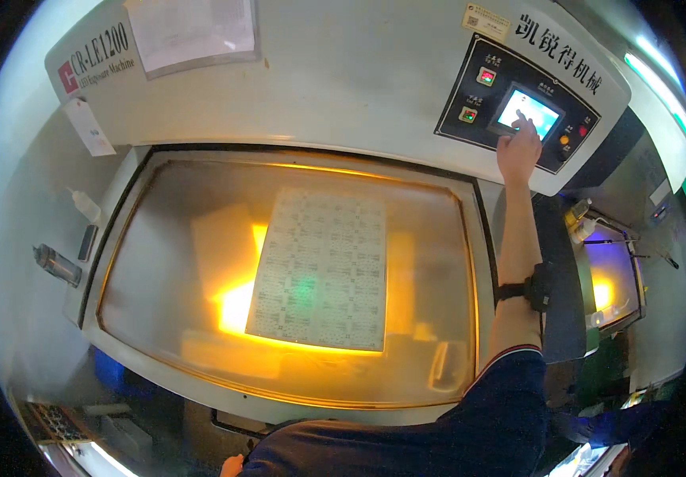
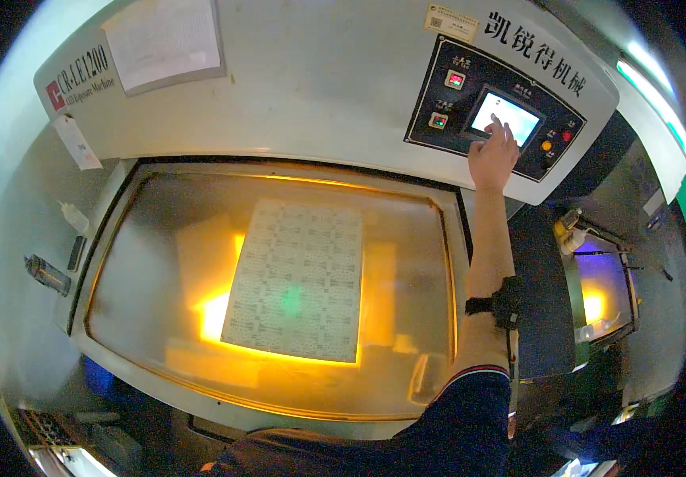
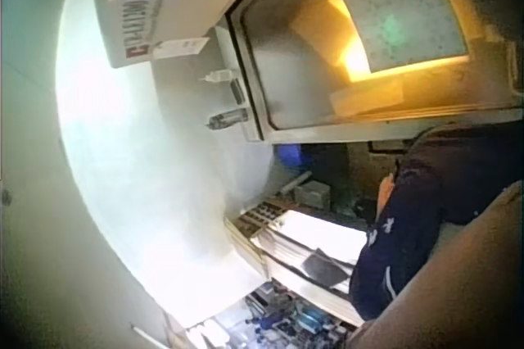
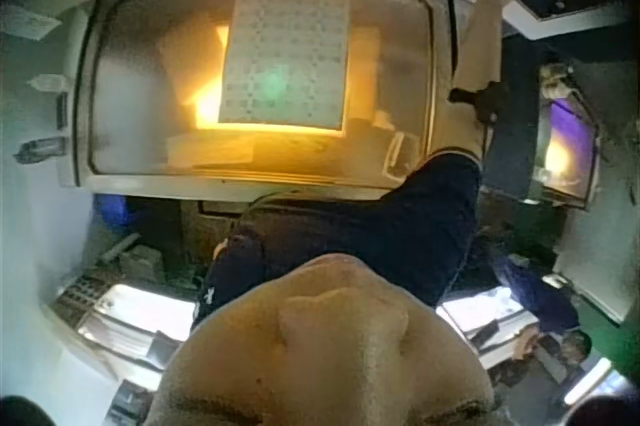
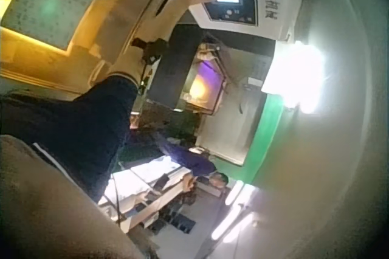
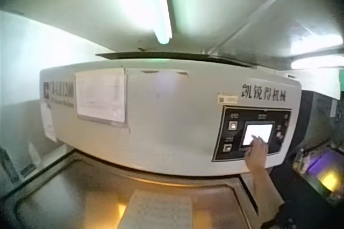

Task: The person is operating an exposure machine to process large industrial sheets, placing them in the machine, securing them, and then sorting them at a workstation.

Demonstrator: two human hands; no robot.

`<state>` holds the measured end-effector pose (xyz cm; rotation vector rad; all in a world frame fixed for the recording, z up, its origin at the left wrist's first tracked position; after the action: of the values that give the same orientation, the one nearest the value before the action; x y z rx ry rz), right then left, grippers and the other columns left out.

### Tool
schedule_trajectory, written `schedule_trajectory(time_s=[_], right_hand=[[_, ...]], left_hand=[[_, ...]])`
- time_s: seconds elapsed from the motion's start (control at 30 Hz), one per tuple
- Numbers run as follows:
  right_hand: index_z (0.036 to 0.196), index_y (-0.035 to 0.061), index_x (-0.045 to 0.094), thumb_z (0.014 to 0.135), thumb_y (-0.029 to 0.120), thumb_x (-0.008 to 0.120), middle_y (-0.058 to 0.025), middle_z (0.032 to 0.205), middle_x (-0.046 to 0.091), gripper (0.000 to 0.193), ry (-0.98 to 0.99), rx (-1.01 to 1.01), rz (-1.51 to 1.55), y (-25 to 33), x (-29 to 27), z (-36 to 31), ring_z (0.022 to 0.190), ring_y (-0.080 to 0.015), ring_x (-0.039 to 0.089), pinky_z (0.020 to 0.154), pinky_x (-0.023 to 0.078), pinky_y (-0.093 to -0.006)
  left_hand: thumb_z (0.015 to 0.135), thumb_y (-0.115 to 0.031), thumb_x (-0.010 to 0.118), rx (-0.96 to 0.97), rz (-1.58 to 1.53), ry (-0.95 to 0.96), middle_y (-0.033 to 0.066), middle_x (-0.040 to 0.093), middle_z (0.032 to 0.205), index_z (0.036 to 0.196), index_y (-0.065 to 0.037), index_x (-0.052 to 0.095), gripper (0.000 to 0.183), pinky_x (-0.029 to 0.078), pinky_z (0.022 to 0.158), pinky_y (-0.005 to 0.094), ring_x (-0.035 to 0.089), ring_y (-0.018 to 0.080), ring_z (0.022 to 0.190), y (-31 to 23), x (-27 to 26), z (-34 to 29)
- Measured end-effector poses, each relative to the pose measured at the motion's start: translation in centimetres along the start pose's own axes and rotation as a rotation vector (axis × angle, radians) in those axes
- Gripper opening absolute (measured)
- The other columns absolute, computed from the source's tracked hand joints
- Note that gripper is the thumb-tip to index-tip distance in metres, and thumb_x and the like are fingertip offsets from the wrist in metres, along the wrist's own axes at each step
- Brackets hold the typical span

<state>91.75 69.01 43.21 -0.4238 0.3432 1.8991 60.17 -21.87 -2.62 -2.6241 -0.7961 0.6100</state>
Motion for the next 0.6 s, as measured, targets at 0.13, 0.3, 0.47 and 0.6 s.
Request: schedule_trajectory(time_s=[0.13, 0.3, 0.47, 0.6], right_hand=[[0.128, 0.0091, 0.049, 0.075, 0.004, 0.063, -0.0054, 0.105, 0.059, 0.055, 0.037, -0.033, 0.061, -0.6, -1.0, 0.7, 0.105, -0.0291, 0.058, 0.093, 0.044, -0.0446], [0.123, 0.0074, 0.058, 0.076, 0.012, 0.069, -0.0119, 0.119, 0.063, 0.049, 0.077, 0.023, 0.104, 1.8, 1.8, 0.2, 0.108, -0.0297, 0.061, 0.091, 0.047, -0.0400], [0.134, -0.0033, 0.048, 0.089, 0.009, 0.058, -0.0231, 0.137, 0.049, 0.047, 0.300, -0.011, 0.376, -2.7, 5.5, -7.4, 0.130, -0.0354, 0.043, 0.112, 0.031, -0.0419], [0.142, -0.0010, 0.038, 0.094, 0.039, 0.056, -0.0225, 0.144, 0.041, 0.065, 0.894, -0.014, 0.552, 4.4, 4.0, -32.6, 0.128, -0.0327, 0.044, 0.109, 0.031, -0.0418]], left_hand=[[0.097, -0.039, 0.049, 0.070, 0.097, 0.034, 0.0074, 0.064, 0.074, 0.094, -0.002, 0.061, 0.039, 0.046, 0.056, 0.0328, 0.059, 0.0187, 0.063, -1.8, -0.4, 2.0], [0.092, -0.026, 0.054, 0.277, 0.238, -0.107, 0.0088, 0.063, 0.075, 0.097, -0.001, 0.060, 0.026, 0.049, 0.062, 0.0346, 0.060, 0.0192, 0.067, -4.0, -1.2, 2.8], [0.089, -0.032, 0.058, 0.562, 0.526, -0.130, 0.0233, 0.067, 0.098, 0.117, -0.004, 0.059, 0.039, 0.049, 0.080, 0.0444, 0.064, 0.0382, 0.098, -10.9, -1.5, 5.4], [0.087, -0.047, 0.061, 0.427, 0.587, -0.199, 0.0202, 0.039, 0.147, 0.138, -0.004, 0.045, 0.068, 0.030, 0.112, 0.0481, 0.034, 0.0391, 0.136, -13.6, -4.0, 8.5]])
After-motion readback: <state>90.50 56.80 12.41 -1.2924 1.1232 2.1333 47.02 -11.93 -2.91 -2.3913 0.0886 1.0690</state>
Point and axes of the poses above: each hand's wrist, its own z-axis towards the middle knuckle, its own x-axis out of the palm, y = z × x, the point moved 2 cm from there along z, towards the middle knuckle
